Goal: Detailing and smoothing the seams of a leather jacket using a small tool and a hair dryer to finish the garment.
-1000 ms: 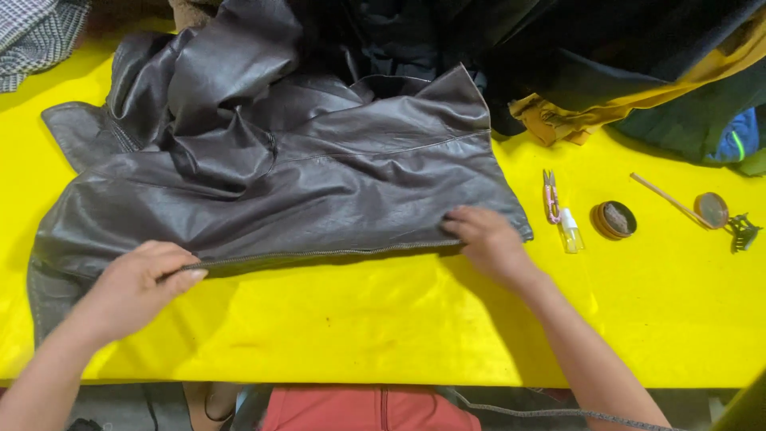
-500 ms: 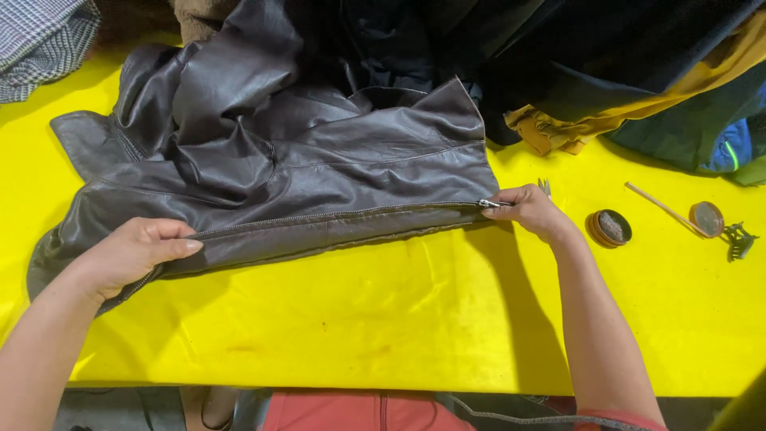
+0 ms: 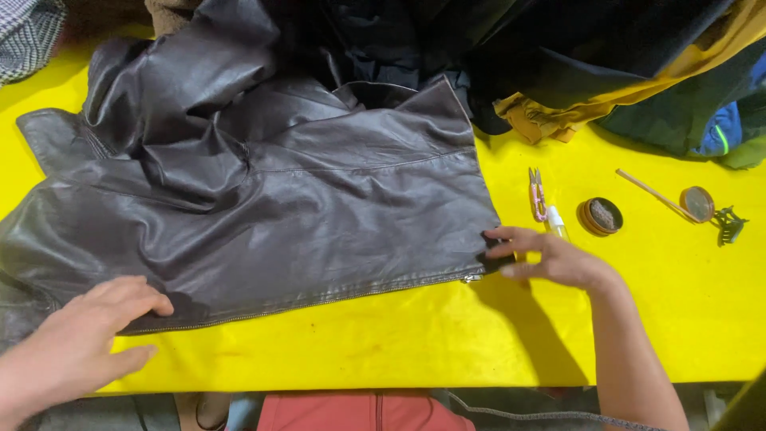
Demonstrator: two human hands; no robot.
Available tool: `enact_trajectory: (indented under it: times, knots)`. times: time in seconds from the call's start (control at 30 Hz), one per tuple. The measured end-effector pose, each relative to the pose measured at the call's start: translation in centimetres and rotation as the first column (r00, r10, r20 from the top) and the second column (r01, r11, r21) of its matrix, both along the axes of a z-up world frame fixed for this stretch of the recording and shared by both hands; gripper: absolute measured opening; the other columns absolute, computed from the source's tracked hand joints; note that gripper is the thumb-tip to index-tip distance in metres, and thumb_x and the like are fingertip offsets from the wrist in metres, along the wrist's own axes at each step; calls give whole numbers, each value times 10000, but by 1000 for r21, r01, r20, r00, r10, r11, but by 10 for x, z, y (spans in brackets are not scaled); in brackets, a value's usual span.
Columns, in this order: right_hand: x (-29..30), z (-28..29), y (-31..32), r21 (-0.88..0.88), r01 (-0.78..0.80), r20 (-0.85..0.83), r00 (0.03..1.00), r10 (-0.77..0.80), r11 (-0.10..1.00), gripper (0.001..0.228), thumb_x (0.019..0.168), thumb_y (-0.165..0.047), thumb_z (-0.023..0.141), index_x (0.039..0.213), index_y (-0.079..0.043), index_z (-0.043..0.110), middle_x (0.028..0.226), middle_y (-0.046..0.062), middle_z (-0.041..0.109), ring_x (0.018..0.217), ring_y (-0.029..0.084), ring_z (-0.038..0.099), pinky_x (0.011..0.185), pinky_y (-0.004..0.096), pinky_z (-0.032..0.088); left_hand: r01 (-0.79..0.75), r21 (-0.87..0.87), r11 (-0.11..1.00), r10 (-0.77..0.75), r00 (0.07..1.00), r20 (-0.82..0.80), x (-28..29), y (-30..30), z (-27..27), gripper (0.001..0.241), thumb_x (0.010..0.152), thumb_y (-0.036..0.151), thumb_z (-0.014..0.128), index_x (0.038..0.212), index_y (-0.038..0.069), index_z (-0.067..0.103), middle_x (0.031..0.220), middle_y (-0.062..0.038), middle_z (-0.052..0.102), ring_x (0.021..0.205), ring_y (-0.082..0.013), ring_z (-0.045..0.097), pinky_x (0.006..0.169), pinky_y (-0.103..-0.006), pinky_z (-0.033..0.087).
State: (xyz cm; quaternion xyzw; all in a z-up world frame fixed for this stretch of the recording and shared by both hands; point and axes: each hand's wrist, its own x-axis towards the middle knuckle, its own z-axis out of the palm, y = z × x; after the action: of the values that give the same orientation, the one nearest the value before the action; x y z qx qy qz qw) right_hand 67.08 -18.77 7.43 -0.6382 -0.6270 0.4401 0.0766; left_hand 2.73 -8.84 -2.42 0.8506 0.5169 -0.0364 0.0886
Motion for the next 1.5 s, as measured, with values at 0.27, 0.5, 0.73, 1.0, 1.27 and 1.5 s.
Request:
enact_trajectory:
  times: [0.27,0.5,0.73,1.0,1.27,1.5]
  knots:
    - [-124,-53,73,794,-338,329,938,111,506,483,889,-345,794,1277,-74,695,1318,168,669,1339,360,566,1119,479,441,483,263,835,-533,828,175,192,9,60,707,882,627,666,1427,192,546,1496,-127,506,1523,-383,270,1200,-610,177]
    - [-69,-65,93,691,-449,563,826,-34,567,488,943,-424,691,1400,-274,609,1531,-10,515,1481,169,386,1185,447,279,367,-37,929,-369,924,-100,208,29,59,992,815,865,594,1580,305,300,1698,-56,175,1591,-323,31,1251,-603,-44]
    - [0,-67,92,498,38,466,831,-304,866,573,972,-569,566,1504,-371,493,1609,-37,374,1510,210,324,1190,541,286,378,42,925,-380,922,78,203,24,47,973,744,895,620,1483,283,465,1616,-74,320,1561,-362,132,1227,-618,43]
    - [-25,-32,-3,470,-100,150,988,32,877,563,708,-258,938,1229,-128,768,1444,132,610,1458,369,447,1220,492,301,600,138,788,-613,742,272,215,6,-11,499,922,498,658,1304,179,627,1283,-57,647,1367,-283,514,1188,-501,274]
    - [-11,-32,-15,382,177,-28,983,-180,907,618,787,-70,844,1379,-120,671,1535,163,516,1530,384,328,1258,528,218,425,31,905,-387,787,481,219,31,-12,286,1002,362,552,1050,161,749,931,-55,715,991,-310,675,955,-423,546]
    - [31,-86,31,625,184,-64,981,-185,759,264,984,-277,701,1091,-54,791,1040,195,738,1117,368,686,1042,511,497,209,-506,837,135,817,561,229,67,35,210,909,263,660,936,140,828,807,-35,779,864,-187,706,862,-362,542]
